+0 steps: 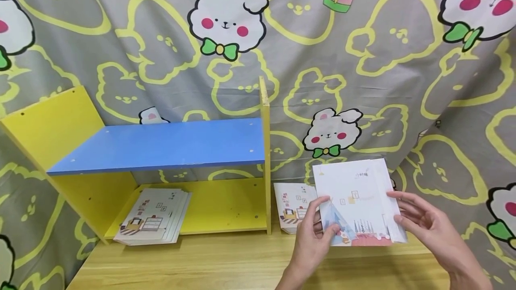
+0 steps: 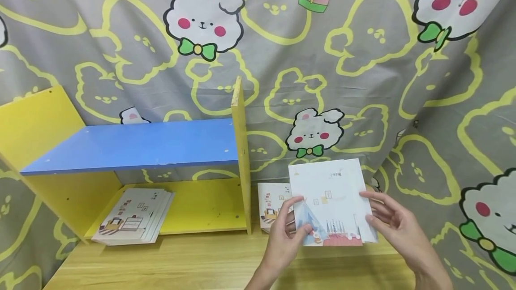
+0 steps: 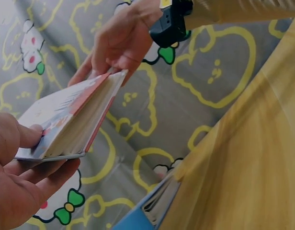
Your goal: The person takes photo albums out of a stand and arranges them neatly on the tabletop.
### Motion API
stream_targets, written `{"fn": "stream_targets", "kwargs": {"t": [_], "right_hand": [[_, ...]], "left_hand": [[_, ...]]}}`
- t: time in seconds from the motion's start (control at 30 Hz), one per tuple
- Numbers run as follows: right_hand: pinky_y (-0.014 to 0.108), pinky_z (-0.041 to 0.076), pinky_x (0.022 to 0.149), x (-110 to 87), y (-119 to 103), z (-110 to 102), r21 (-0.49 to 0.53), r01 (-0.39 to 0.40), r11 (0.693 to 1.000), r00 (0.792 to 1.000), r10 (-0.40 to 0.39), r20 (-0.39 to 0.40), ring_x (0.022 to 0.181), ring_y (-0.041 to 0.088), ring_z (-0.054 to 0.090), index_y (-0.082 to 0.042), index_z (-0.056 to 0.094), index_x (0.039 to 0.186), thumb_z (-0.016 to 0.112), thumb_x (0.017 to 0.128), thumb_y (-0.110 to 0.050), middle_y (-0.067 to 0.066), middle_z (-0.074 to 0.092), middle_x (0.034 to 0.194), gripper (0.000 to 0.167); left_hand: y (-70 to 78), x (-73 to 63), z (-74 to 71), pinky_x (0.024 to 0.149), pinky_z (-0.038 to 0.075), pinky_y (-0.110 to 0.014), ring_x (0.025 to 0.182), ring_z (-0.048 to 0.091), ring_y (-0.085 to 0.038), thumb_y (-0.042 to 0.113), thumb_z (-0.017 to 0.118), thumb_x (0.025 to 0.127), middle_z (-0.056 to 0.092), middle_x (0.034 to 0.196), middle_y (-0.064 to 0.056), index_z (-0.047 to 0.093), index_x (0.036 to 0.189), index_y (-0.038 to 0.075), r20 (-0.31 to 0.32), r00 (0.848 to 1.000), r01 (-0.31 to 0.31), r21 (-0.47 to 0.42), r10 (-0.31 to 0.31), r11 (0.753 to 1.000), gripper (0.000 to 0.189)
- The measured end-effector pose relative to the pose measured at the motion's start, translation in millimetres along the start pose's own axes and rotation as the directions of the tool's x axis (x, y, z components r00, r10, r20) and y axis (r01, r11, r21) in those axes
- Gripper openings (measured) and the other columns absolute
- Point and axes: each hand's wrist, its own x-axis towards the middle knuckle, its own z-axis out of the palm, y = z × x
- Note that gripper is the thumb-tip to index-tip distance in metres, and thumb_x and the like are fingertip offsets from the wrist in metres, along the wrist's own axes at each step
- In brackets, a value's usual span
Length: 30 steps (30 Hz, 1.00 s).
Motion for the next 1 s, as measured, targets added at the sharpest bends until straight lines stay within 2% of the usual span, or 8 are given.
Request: {"fn": "stream_targets", "kwargs": {"t": [0.23, 0.4, 0.53, 0.73, 1.0], "right_hand": [[0.014, 0.055, 0.083, -3.4, 5.4, -5.2, -0.110, 0.012, 0.994, 1.000, -0.010, 0.014, 0.118, -0.009, 0.057, 0.000, 0.047, 0.149, 0.059, 0.102, 0.004, -0.026, 0.056, 0.138, 0.049], [0.014, 0.054, 0.084, -2.2, 7.4, -3.8, -0.126, 0.039, 0.991, 0.999, -0.036, 0.025, 0.119, -0.009, 0.057, 0.001, 0.047, 0.149, 0.059, 0.101, 0.006, -0.026, 0.055, 0.139, 0.050], [0.013, 0.054, 0.084, -0.3, 11.0, -3.4, -0.137, 0.042, 0.990, 0.999, -0.040, 0.012, 0.117, -0.009, 0.058, 0.002, 0.048, 0.148, 0.060, 0.099, 0.008, -0.027, 0.055, 0.138, 0.050], [0.015, 0.056, 0.080, 0.0, 15.3, -5.3, -0.140, -0.007, 0.990, 1.000, 0.006, -0.003, 0.113, -0.010, 0.059, 0.001, 0.051, 0.146, 0.061, 0.099, 0.008, -0.030, 0.056, 0.135, 0.049], [0.014, 0.056, 0.079, -1.5, 19.6, -7.8, -0.163, -0.057, 0.985, 0.998, 0.057, -0.005, 0.110, -0.012, 0.059, 0.001, 0.052, 0.145, 0.063, 0.099, 0.005, -0.034, 0.055, 0.130, 0.048]], "left_hand": [[-8.2, -1.7, 4.7, 0.074, 0.061, -0.026, 0.088, 0.073, -0.009, 0.000, 0.073, 0.092, 0.074, 0.105, -0.007, 0.047, 0.146, 0.024, 0.001, 0.998, 0.062, -0.021, -0.062, 0.998, 0.064], [-11.9, -2.4, 5.8, 0.075, 0.061, -0.025, 0.088, 0.073, -0.009, -0.002, 0.073, 0.091, 0.074, 0.108, -0.003, 0.046, 0.147, 0.027, -0.011, 0.995, 0.096, -0.027, -0.096, 0.995, 0.069], [-15.3, -2.6, 6.8, 0.075, 0.061, -0.026, 0.089, 0.073, -0.010, -0.003, 0.074, 0.090, 0.074, 0.112, -0.004, 0.047, 0.146, 0.025, -0.020, 0.995, 0.097, -0.033, -0.098, 0.995, 0.069], [-19.2, -4.3, 12.6, 0.073, 0.061, -0.024, 0.089, 0.074, -0.012, -0.006, 0.074, 0.088, 0.073, 0.116, -0.010, 0.050, 0.146, 0.021, -0.051, 0.994, 0.093, -0.033, -0.095, 0.995, 0.068], [-25.3, -5.1, 17.5, 0.071, 0.061, -0.023, 0.084, 0.074, -0.010, -0.005, 0.074, 0.089, 0.074, 0.106, -0.008, 0.050, 0.145, 0.019, -0.042, 0.995, 0.092, -0.025, -0.093, 0.995, 0.065]]}}
